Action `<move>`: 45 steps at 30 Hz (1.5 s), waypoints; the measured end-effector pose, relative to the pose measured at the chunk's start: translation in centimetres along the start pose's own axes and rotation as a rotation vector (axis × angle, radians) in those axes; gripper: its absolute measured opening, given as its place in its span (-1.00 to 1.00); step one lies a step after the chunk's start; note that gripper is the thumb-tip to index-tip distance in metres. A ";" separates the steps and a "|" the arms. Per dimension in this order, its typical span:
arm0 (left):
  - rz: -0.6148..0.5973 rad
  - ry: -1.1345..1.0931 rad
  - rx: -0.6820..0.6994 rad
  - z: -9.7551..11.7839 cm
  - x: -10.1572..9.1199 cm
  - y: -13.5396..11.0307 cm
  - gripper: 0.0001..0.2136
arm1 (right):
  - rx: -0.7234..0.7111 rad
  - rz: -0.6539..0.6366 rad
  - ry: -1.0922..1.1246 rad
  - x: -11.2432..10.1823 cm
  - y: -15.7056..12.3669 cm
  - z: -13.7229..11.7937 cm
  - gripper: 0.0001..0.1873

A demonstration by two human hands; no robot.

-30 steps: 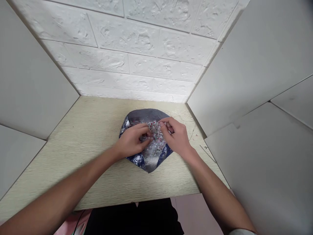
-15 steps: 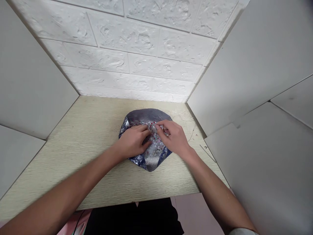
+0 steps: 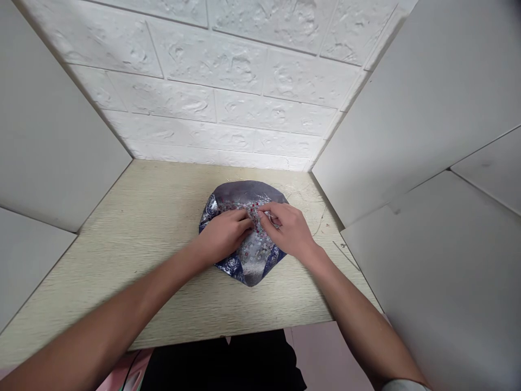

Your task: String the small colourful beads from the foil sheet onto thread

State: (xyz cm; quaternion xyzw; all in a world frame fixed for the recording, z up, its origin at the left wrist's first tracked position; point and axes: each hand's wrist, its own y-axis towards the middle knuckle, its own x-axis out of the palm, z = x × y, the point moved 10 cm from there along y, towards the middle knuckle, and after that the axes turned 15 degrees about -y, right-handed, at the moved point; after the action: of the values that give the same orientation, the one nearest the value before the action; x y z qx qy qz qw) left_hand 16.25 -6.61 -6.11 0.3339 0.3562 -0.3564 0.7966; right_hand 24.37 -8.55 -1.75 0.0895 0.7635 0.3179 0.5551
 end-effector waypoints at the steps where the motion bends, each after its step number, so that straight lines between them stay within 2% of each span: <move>1: -0.003 -0.007 0.000 0.0 0.0 0.0 -0.80 | 0.001 -0.003 -0.001 0.0 0.0 0.0 -0.76; 9: -0.012 -0.052 -0.054 -0.6 0.2 0.0 -0.84 | 0.019 0.006 0.005 0.1 -0.2 0.2 -0.76; 17: 0.205 -0.356 -0.114 -1.4 -2.0 -0.2 -0.86 | 0.026 -0.017 -0.006 0.2 -0.1 0.2 -0.76; 23: 0.273 -0.518 -0.157 -2.5 -2.4 -0.4 -0.87 | 0.011 0.040 -0.022 0.0 -0.2 0.3 -0.78; 29: 0.296 -0.611 -0.211 -3.1 -2.2 -0.6 -0.89 | -0.001 0.035 -0.040 0.1 -0.3 0.2 -0.77; 36: 0.339 -0.654 -0.274 -3.6 -2.3 -0.8 -0.78 | -0.018 0.034 -0.030 0.0 -0.3 -0.1 -0.79; 45: 0.344 -0.712 -0.282 -3.8 -2.2 -0.8 -0.80 | -0.027 -0.006 -0.026 0.4 -0.3 -0.1 -0.80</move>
State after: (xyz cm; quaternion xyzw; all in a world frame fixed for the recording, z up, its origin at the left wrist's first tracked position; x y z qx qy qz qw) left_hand 13.28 -3.28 -6.51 0.1324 0.0428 -0.2591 0.9558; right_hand 24.19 -8.63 -2.22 0.0837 0.7522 0.3255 0.5668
